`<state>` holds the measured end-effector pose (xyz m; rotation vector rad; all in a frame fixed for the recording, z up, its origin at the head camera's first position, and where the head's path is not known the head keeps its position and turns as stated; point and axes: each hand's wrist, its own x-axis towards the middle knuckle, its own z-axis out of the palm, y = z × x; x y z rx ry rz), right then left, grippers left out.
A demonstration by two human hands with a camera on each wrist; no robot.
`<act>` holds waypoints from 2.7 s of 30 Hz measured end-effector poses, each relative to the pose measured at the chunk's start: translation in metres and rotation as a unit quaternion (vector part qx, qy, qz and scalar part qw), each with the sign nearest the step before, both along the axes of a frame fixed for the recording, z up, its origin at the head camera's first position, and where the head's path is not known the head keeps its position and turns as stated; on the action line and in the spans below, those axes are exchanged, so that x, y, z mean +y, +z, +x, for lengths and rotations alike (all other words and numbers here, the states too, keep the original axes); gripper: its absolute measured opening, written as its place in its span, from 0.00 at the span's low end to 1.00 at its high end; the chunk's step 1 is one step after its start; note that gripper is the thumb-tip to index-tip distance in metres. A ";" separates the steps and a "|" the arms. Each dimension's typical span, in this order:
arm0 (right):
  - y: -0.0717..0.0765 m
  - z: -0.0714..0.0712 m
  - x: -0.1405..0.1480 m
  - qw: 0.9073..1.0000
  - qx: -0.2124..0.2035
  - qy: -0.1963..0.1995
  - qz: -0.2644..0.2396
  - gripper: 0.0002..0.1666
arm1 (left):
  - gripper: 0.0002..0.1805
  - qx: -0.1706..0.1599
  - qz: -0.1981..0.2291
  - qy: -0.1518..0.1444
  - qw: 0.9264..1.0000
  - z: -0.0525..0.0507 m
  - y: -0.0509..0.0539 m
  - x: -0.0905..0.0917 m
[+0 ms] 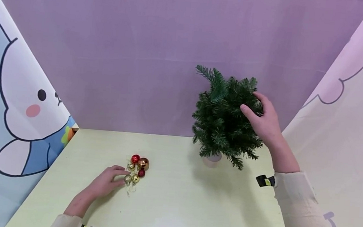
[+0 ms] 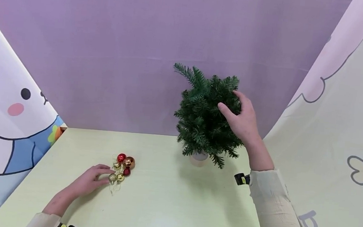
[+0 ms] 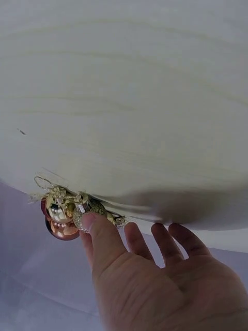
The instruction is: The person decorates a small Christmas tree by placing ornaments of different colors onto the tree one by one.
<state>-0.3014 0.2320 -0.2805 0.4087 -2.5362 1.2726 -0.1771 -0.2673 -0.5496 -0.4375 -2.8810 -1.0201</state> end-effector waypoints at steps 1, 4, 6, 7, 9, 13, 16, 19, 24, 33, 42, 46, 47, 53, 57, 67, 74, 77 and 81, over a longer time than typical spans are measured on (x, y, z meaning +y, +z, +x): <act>0.000 0.000 0.001 1.000 0.000 0.001 0.000 0.47 | 0.21 0.005 -0.006 0.000 1.000 0.000 0.000 0.000; -0.001 0.000 0.003 1.000 0.003 0.005 -0.002 0.46 | 0.20 0.013 -0.009 0.001 1.000 -0.001 -0.002 0.001; -0.003 0.000 0.004 1.000 0.003 0.006 -0.003 0.46 | 0.20 0.011 -0.007 0.006 1.000 0.001 -0.004 0.001; -0.004 0.000 0.004 1.000 0.001 0.007 -0.002 0.46 | 0.19 0.007 -0.007 0.011 1.000 0.003 -0.005 0.000; -0.007 0.000 0.003 1.000 -0.006 0.013 0.001 0.46 | 0.18 -0.004 -0.005 0.026 1.000 0.008 -0.008 -0.001; -0.011 -0.001 -0.001 1.000 -0.013 0.026 0.006 0.46 | 0.18 -0.018 -0.001 0.057 0.998 0.020 -0.012 -0.004; -0.010 -0.002 -0.002 0.999 -0.011 0.031 0.005 0.46 | 0.17 -0.014 0.011 0.070 0.997 0.025 -0.011 -0.003; -0.007 -0.002 -0.001 0.999 -0.012 0.035 0.003 0.46 | 0.16 -0.005 0.016 0.083 0.996 0.029 -0.009 -0.001; -0.004 -0.003 0.003 0.999 -0.010 0.039 0.000 0.46 | 0.13 0.023 0.010 0.092 0.995 0.035 -0.004 0.003; -0.001 -0.004 0.006 0.999 -0.006 0.032 0.004 0.47 | 0.11 0.047 0.040 0.116 0.991 0.052 0.015 0.017; -0.001 0.005 -0.001 1.000 0.008 0.010 0.011 0.51 | 0.11 0.082 0.078 0.132 0.985 0.061 0.031 0.038; -0.002 0.010 -0.008 1.000 0.017 -0.001 0.020 0.51 | 0.10 0.096 0.095 0.131 0.982 0.062 0.038 0.047; -0.003 0.011 -0.009 0.999 0.021 -0.005 0.024 0.51 | 0.10 0.101 0.097 0.132 0.981 0.062 0.039 0.050; -0.008 0.011 -0.014 0.997 0.067 -0.038 0.014 0.48 | 0.12 0.123 0.105 0.132 0.978 0.064 0.037 0.061; -0.007 -0.001 -0.010 0.995 0.085 -0.022 -0.044 0.44 | 0.12 0.127 0.115 0.137 0.976 0.062 0.037 0.068; -0.013 -0.006 -0.002 0.997 0.055 0.022 -0.043 0.44 | 0.14 0.183 0.157 0.134 0.961 0.059 0.044 0.097; -0.015 -0.007 -0.002 0.997 0.073 0.024 -0.023 0.45 | 0.15 0.203 0.186 0.158 0.948 0.058 0.050 0.126; -0.017 -0.007 -0.003 0.996 0.078 0.026 -0.012 0.45 | 0.15 0.201 0.193 0.172 0.945 0.056 0.052 0.138; -0.018 -0.009 -0.002 0.996 0.088 0.031 -0.005 0.46 | 0.15 0.194 0.214 0.191 0.938 0.052 0.057 0.155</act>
